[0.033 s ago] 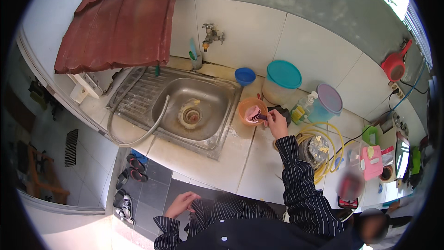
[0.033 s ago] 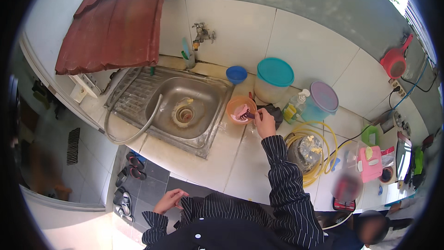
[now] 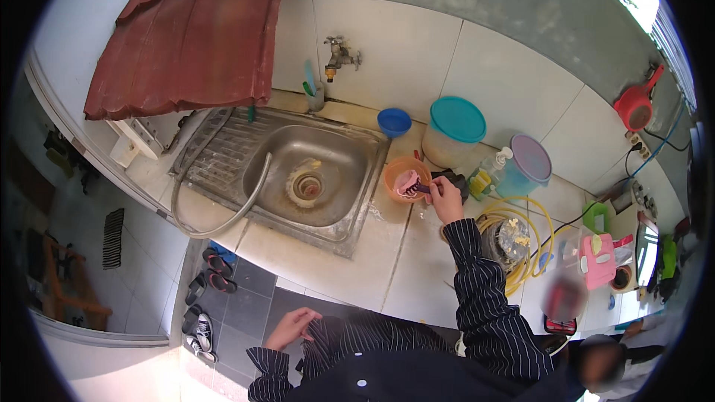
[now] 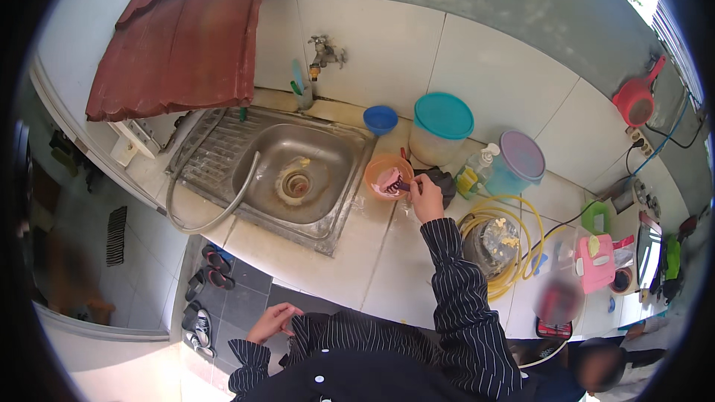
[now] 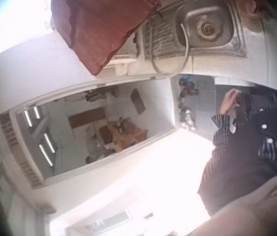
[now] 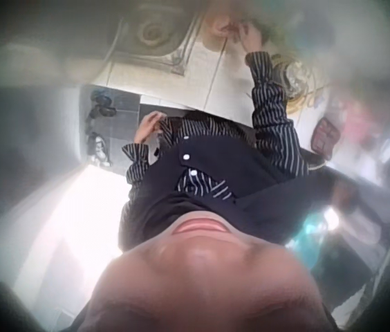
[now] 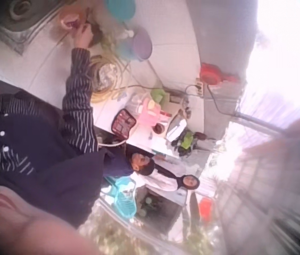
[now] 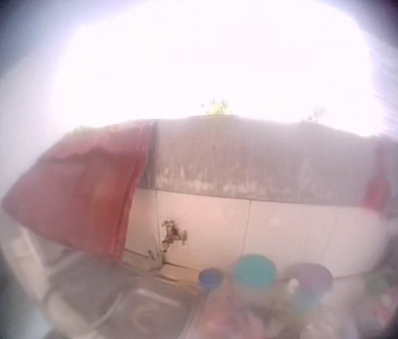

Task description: The person scoops a white powder from a large container into a small bowl using a pink scoop. They then wipe a pink silicone mold with a tissue and add water to the bowl from the sink tap.

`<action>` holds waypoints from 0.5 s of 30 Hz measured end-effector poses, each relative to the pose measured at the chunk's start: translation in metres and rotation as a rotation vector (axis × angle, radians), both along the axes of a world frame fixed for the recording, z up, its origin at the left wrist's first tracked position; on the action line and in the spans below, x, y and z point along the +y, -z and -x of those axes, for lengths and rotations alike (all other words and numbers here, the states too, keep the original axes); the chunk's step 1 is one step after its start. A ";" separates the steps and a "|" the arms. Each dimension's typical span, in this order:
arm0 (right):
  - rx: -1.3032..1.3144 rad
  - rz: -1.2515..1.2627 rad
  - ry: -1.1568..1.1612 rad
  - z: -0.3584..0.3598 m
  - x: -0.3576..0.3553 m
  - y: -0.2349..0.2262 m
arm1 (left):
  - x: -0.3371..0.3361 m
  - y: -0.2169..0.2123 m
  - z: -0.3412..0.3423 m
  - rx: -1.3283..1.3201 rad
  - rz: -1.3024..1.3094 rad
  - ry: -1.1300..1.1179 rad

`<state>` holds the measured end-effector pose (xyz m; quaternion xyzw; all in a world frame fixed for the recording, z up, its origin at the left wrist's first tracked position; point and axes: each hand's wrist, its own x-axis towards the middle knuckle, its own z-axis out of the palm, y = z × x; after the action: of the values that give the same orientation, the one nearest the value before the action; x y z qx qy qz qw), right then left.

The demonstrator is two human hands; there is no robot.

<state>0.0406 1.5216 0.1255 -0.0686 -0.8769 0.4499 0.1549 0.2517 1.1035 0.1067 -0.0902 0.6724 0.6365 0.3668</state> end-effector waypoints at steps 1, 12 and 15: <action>-0.046 0.049 0.000 0.001 -0.005 -0.004 | -0.004 0.001 0.008 -0.004 0.001 0.012; 0.047 0.007 0.126 -0.013 -0.028 -0.042 | -0.031 -0.050 0.165 0.104 -0.044 0.457; 0.096 -0.198 0.192 -0.018 -0.038 -0.055 | -0.039 -0.059 0.213 0.164 -0.034 0.580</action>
<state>0.0585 1.4833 0.1802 -0.1147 -0.8979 0.3472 0.2451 0.0389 1.0641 0.1662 0.1634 0.6868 0.5215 0.4792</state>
